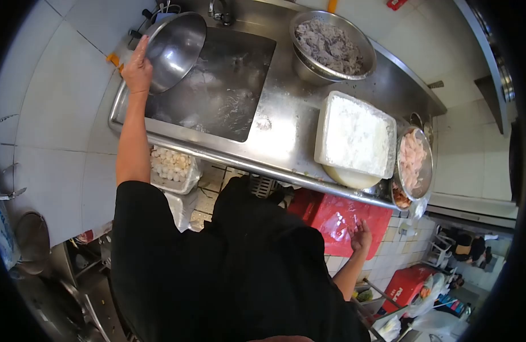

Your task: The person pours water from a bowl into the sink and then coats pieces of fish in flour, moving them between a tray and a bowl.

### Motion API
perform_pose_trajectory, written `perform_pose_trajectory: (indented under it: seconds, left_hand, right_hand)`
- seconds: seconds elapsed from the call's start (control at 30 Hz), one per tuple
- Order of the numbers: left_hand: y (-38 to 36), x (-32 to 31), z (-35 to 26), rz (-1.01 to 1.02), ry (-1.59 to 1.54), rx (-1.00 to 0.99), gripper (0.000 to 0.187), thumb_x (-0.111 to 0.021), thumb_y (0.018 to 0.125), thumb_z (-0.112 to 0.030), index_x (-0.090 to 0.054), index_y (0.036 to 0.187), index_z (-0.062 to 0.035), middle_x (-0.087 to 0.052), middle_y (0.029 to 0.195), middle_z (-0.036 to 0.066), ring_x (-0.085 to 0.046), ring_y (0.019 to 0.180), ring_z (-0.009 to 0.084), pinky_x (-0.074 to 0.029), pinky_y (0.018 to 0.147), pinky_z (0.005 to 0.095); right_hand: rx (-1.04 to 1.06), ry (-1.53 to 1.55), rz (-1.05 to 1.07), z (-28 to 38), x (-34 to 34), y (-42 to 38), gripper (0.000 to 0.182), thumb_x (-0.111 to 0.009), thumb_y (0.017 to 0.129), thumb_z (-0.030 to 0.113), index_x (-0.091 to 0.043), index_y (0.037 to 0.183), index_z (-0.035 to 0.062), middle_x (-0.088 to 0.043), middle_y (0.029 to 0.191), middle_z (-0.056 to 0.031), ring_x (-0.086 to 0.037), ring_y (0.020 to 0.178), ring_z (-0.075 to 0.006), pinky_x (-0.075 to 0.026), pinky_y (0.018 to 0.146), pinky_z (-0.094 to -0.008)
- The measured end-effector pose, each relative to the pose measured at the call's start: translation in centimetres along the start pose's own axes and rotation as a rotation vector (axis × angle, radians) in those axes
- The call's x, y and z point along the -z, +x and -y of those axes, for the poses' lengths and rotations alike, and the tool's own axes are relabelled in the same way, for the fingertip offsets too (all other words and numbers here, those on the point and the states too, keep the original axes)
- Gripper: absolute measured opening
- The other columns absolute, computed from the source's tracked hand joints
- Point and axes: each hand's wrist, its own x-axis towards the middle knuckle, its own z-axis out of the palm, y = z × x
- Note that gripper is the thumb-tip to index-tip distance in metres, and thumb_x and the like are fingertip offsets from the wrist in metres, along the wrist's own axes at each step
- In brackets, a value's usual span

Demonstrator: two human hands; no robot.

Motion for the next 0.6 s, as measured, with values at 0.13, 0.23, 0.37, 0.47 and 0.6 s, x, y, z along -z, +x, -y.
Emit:
perform_pose_trajectory:
  seconds: [0.13,0.23,0.37,0.47,0.6]
  left_hand:
    - [1.4,1.4,-0.9,-0.022,-0.019,-0.1,0.064,-0.051,0.069,0.009,-0.061,0.122,-0.026,-0.063,0.119,-0.006,-0.067,0.09,0.0166,-0.055,0.076,0.0271]
    - [1.9,1.9,-1.5,0.024,0.095,-0.224,0.063,-0.051,0.07,0.009,-0.061,0.122,-0.0265,-0.062,0.12,-0.007,-0.067,0.092,0.0166,-0.055,0.08,0.0292]
    - [1.5,2.3,-3.4,0.117,0.158,-0.177,0.062,-0.052,0.072,0.008,-0.06,0.122,-0.0277,-0.061,0.121,-0.008,-0.066,0.095,0.0167,-0.054,0.084,0.0337]
    - [0.9,2.0,-4.4,0.135,0.086,-0.143,0.061,-0.051,0.073,0.008,-0.06,0.122,-0.0278,-0.062,0.121,-0.008,-0.066,0.097,0.0168,-0.054,0.086,0.0358]
    - [0.8,1.9,-6.8,0.202,0.057,-0.234,0.06,-0.051,0.072,0.008,-0.061,0.121,-0.0247,-0.062,0.12,-0.007,-0.066,0.097,0.0172,-0.054,0.086,0.0348]
  right_hand:
    - [0.003,0.025,-0.04,-0.6,0.5,-0.5,0.027,-0.058,0.092,0.027,-0.055,0.114,0.0115,-0.056,0.092,-0.0024,-0.052,0.078,-0.0168,-0.05,0.08,-0.0397]
    - [0.004,0.076,-0.071,-1.6,1.3,-0.6,0.035,-0.058,0.091,0.026,-0.053,0.122,0.0107,-0.053,0.103,-0.0052,-0.052,0.088,-0.0204,-0.05,0.083,-0.041]
    - [-0.001,0.13,-0.085,-3.2,3.1,0.5,0.034,-0.059,0.09,0.024,-0.054,0.121,0.0097,-0.053,0.1,-0.004,-0.052,0.086,-0.0201,-0.05,0.083,-0.0436]
    - [-0.014,0.129,-0.082,-3.9,1.7,0.6,0.026,-0.059,0.091,0.024,-0.057,0.113,0.0099,-0.058,0.088,-0.002,-0.053,0.076,-0.0187,-0.052,0.079,-0.0454]
    - [-0.018,0.12,-0.068,-4.1,0.4,0.9,0.023,-0.059,0.091,0.023,-0.057,0.109,0.0095,-0.059,0.086,-0.0023,-0.056,0.078,-0.019,-0.052,0.078,-0.0457]
